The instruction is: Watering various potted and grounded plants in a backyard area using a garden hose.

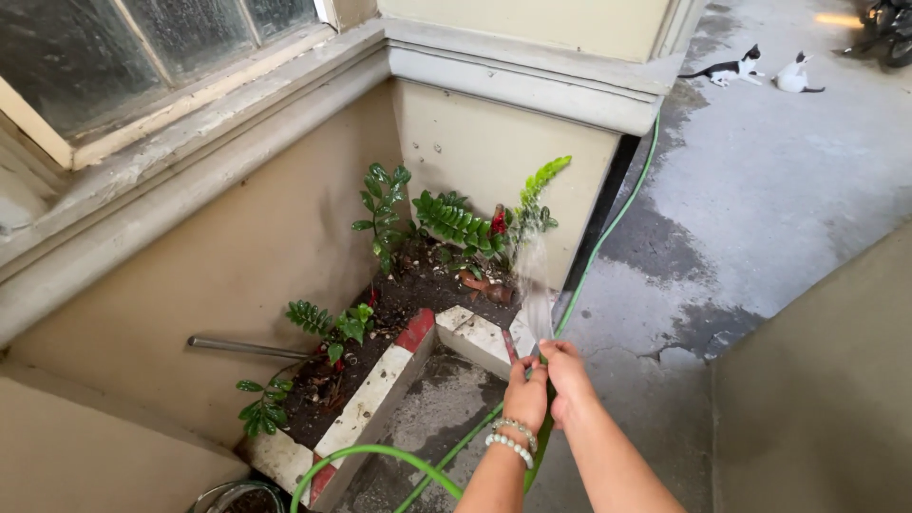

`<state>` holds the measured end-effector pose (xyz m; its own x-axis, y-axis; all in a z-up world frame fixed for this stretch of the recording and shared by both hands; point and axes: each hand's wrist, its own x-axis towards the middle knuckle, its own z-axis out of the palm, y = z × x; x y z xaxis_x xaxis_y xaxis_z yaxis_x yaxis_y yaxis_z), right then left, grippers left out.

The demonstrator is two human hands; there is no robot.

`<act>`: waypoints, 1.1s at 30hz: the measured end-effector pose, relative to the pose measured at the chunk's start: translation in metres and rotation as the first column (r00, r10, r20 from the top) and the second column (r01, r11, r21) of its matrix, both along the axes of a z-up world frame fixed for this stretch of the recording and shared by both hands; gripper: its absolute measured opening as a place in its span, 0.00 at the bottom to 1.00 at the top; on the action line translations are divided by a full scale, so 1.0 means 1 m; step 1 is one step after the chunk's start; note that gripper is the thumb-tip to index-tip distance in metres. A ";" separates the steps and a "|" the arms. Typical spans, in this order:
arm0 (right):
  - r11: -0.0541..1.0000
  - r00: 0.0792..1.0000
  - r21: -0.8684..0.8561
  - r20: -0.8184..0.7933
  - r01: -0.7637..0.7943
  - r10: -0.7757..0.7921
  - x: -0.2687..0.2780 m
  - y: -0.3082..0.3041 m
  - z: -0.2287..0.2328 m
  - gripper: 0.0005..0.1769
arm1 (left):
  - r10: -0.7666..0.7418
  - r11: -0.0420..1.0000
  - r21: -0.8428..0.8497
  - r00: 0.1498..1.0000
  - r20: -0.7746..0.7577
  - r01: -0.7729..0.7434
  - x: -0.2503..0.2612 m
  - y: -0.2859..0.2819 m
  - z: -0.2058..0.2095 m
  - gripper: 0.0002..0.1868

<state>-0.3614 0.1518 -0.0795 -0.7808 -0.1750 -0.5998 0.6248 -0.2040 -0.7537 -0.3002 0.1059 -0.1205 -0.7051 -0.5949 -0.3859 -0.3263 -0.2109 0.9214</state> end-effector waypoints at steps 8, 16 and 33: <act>0.997 0.994 -0.009 0.070 -0.080 0.080 0.009 -0.048 -0.046 0.07 | -0.025 0.999 0.049 0.989 0.148 0.018 0.023 -0.048 -0.012 0.23; 0.979 0.972 0.003 0.122 -0.203 0.202 0.034 -0.101 -0.034 0.05 | 0.049 0.994 0.089 0.988 0.147 -0.063 0.042 -0.101 -0.026 0.22; 0.876 0.865 0.053 0.200 -0.479 0.460 0.058 -0.151 -0.012 0.06 | 0.236 0.924 0.279 0.964 0.124 -0.263 0.067 -0.139 -0.033 0.22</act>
